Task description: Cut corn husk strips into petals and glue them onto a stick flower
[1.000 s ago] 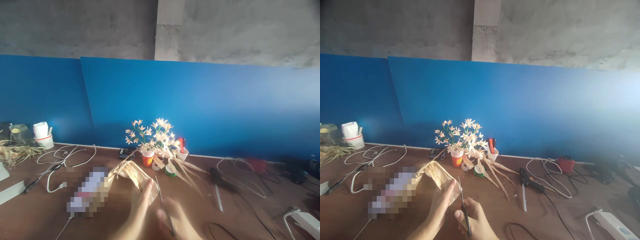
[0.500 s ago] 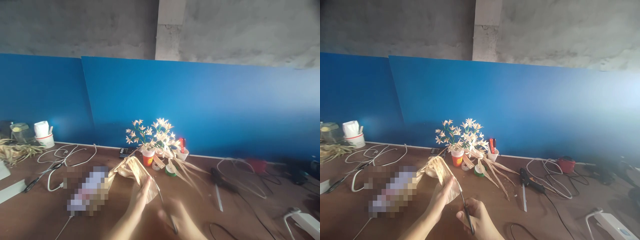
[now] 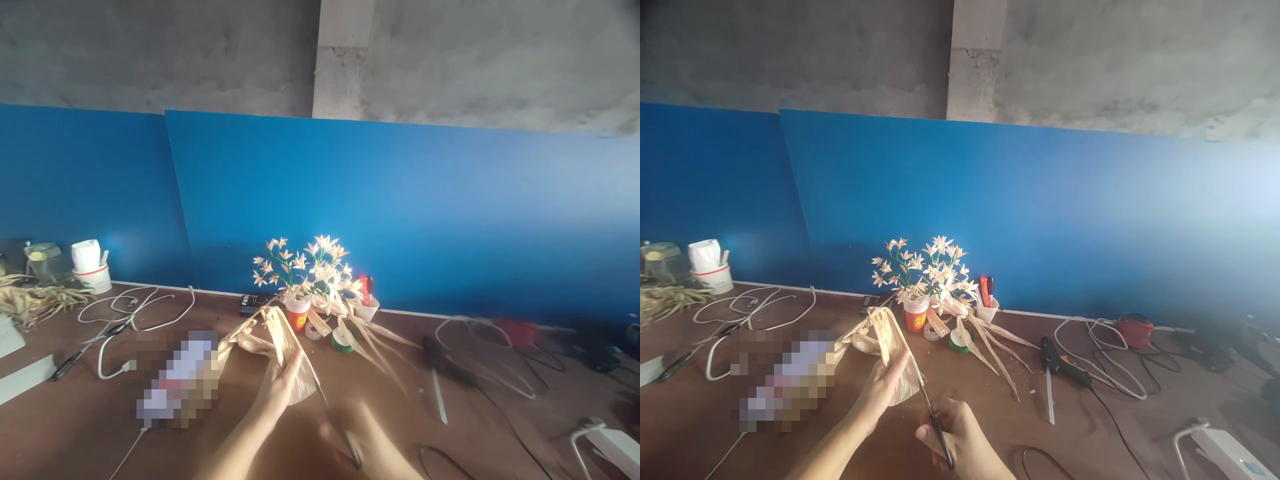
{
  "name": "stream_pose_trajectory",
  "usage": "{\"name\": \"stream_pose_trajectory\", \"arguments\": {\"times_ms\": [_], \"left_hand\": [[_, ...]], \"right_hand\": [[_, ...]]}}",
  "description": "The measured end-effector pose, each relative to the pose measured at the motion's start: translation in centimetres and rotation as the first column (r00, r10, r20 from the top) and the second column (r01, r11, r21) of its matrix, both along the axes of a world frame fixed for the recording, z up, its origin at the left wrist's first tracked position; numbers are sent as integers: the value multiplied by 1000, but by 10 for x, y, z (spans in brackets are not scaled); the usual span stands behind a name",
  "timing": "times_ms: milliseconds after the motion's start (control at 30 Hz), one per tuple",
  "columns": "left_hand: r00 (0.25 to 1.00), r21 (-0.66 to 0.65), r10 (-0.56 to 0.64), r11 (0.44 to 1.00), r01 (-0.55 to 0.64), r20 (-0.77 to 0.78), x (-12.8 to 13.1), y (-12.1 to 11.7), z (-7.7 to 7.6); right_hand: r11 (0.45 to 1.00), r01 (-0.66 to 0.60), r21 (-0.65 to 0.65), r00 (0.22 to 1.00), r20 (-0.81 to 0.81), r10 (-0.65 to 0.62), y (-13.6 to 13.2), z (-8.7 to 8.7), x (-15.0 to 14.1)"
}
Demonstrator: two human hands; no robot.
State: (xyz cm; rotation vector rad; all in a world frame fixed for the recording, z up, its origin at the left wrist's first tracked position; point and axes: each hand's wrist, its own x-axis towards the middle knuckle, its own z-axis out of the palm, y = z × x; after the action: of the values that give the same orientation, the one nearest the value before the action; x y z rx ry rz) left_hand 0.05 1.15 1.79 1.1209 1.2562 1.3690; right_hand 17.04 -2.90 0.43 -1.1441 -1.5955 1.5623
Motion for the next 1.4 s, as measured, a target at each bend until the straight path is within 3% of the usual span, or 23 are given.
{"name": "stream_pose_trajectory", "arguments": {"times_ms": [267, 567, 733, 967, 1167, 1400], "left_hand": [[984, 48, -140, 988, 146, -115, -9, 7, -7], [985, 51, -133, 989, 139, -109, -12, 12, -15], [976, 34, -155, 986, 162, -152, -14, 10, -11], [977, 14, -156, 987, 160, -142, -12, 10, -12], [986, 27, -102, 994, 107, -133, -9, 11, -17], [978, 15, -141, 989, 145, -155, -12, 6, -6]], "right_hand": [[997, -52, 63, 998, 29, 50, -1, 8, 4], [992, -63, 114, 987, 152, 46, -3, 18, 7], [992, -78, 104, 988, 145, 62, -4, 15, 11], [991, -102, 89, 989, 115, 92, -5, 25, 9], [996, -63, 57, 990, 126, 55, -3, 18, 4], [995, -91, 39, 989, 121, 85, -2, 21, 6]]}}
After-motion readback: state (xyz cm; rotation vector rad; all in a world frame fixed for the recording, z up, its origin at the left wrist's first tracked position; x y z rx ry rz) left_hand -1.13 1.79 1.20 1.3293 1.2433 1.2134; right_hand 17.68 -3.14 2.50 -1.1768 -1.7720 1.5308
